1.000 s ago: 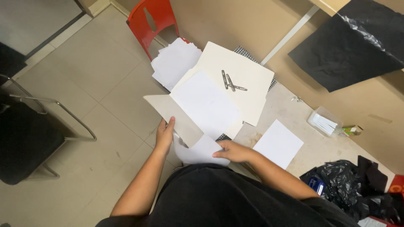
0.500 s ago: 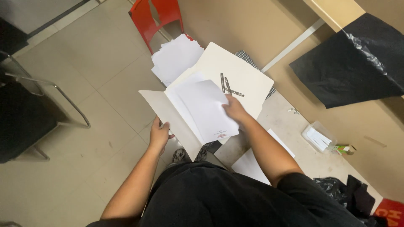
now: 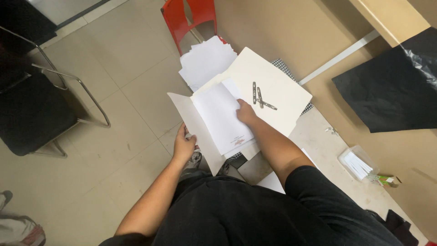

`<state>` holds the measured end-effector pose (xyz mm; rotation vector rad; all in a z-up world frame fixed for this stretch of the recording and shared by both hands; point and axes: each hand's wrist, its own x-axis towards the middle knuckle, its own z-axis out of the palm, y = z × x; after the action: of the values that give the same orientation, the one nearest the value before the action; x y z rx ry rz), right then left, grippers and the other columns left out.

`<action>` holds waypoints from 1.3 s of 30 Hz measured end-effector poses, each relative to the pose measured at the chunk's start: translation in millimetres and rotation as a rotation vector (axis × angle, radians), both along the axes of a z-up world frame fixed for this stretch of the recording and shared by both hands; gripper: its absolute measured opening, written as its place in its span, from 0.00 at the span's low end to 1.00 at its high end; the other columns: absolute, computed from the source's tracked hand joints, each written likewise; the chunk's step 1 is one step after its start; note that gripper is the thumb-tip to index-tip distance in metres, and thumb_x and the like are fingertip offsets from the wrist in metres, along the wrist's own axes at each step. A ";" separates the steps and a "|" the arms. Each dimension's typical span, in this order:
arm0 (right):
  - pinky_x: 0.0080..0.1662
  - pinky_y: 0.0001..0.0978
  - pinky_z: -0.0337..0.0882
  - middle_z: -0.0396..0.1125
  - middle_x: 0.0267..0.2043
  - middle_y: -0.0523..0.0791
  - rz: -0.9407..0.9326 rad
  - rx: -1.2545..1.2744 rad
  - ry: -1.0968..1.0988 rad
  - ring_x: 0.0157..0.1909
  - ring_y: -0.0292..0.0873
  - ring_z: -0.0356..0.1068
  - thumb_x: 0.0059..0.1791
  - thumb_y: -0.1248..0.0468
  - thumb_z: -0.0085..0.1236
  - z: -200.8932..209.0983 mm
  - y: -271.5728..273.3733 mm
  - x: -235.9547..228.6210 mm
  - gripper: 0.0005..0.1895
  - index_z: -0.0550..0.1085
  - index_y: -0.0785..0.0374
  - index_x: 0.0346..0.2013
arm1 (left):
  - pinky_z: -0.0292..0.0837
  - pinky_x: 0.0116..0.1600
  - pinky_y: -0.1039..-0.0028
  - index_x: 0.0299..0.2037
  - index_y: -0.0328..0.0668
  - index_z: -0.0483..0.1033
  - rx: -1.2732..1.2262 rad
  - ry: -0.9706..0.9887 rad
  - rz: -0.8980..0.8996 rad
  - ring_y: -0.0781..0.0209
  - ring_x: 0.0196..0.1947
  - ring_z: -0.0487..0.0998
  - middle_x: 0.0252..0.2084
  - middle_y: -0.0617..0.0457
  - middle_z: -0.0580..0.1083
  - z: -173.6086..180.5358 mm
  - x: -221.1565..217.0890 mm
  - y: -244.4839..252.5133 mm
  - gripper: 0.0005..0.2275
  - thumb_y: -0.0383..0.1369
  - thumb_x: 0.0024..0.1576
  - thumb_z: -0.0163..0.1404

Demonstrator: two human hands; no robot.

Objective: The recorder staples papers, organizes them into various white folders, handles metal components, and packs the materials into a black plastic bag.

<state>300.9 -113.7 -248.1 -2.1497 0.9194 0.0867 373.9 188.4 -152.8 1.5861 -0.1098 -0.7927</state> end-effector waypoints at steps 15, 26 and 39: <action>0.65 0.47 0.61 0.62 0.63 0.56 -0.163 -0.121 0.120 0.66 0.59 0.60 0.46 0.65 0.60 30.6 29.0 16.4 0.37 0.59 0.60 0.68 | 0.80 0.41 0.73 0.71 0.40 0.52 -0.078 0.070 -0.099 0.62 0.43 0.79 0.61 0.46 0.69 -6.7 17.0 -4.1 0.30 0.19 0.57 0.46; 0.65 0.50 0.61 0.59 0.63 0.57 -0.414 -0.246 -0.117 0.64 0.62 0.58 0.44 0.65 0.61 -14.7 67.8 -81.0 0.34 0.65 0.61 0.64 | 0.83 0.48 0.66 0.72 0.40 0.47 -0.141 0.052 -0.282 0.57 0.47 0.77 0.66 0.41 0.62 -23.7 24.2 -55.5 0.33 0.21 0.58 0.49; 0.53 0.45 0.72 0.66 0.55 0.59 -1.242 -0.143 0.089 0.52 0.58 0.70 0.41 0.68 0.63 -58.4 200.1 -322.6 0.27 0.71 0.67 0.56 | 0.67 0.63 0.66 0.75 0.40 0.49 0.318 -0.230 -1.113 0.48 0.62 0.71 0.70 0.36 0.63 -128.9 -21.8 -101.9 0.34 0.33 0.60 0.54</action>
<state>-21.7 86.5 -306.5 -1.3508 2.1701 -0.5089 352.1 86.5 -281.6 1.8750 -1.1530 -1.5121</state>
